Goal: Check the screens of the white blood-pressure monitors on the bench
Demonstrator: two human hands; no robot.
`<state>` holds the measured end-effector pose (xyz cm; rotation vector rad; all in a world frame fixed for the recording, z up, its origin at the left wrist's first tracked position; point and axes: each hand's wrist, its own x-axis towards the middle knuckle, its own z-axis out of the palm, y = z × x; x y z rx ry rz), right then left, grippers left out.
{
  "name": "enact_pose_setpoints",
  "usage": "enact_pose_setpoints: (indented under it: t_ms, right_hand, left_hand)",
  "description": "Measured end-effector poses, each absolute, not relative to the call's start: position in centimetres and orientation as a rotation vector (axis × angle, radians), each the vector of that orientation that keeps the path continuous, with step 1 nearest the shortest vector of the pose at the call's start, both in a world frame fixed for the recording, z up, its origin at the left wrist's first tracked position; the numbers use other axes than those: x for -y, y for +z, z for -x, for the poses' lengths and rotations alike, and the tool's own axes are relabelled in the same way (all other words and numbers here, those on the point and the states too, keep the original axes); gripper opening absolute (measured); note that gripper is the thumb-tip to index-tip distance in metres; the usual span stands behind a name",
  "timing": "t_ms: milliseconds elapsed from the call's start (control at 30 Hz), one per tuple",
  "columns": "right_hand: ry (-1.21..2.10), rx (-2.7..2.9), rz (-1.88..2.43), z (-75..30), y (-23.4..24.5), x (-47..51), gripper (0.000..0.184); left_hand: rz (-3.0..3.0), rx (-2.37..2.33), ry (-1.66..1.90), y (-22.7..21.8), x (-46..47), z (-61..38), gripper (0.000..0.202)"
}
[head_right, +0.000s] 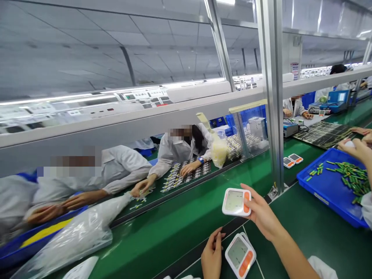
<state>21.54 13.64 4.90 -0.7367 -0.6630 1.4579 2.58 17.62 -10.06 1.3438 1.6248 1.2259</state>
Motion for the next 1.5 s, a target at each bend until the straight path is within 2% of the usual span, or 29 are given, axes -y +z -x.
enact_pose_setpoints:
  t_ms: [200,467,767,1267,1500]
  right_hand:
    - [1.398,0.709,0.784,-22.7,5.5,-13.0,0.067]
    - [1.410,0.801,0.890,-23.2,5.7,-12.9,0.064]
    - [1.396,0.829,0.872,-22.5,5.9,-12.9,0.055]
    - [1.407,0.826,0.932,-22.1,6.0,-13.0,0.058]
    - [1.168,0.862,1.163,-25.1,5.3,-12.2,0.065]
  left_hand:
    - [-1.295,-1.460,1.217,-8.9,-16.8,-3.1,0.058]
    - [-1.352,-1.444,1.140,-9.4,-16.5,-3.7,0.041]
    - [-1.407,-1.481,1.072,-9.4,-16.4,-3.7,0.031]
    - [-1.410,-1.485,1.054,-9.4,-16.3,-3.7,0.029]
    - [-1.438,-1.479,1.038,-9.6,-16.8,-3.5,0.032]
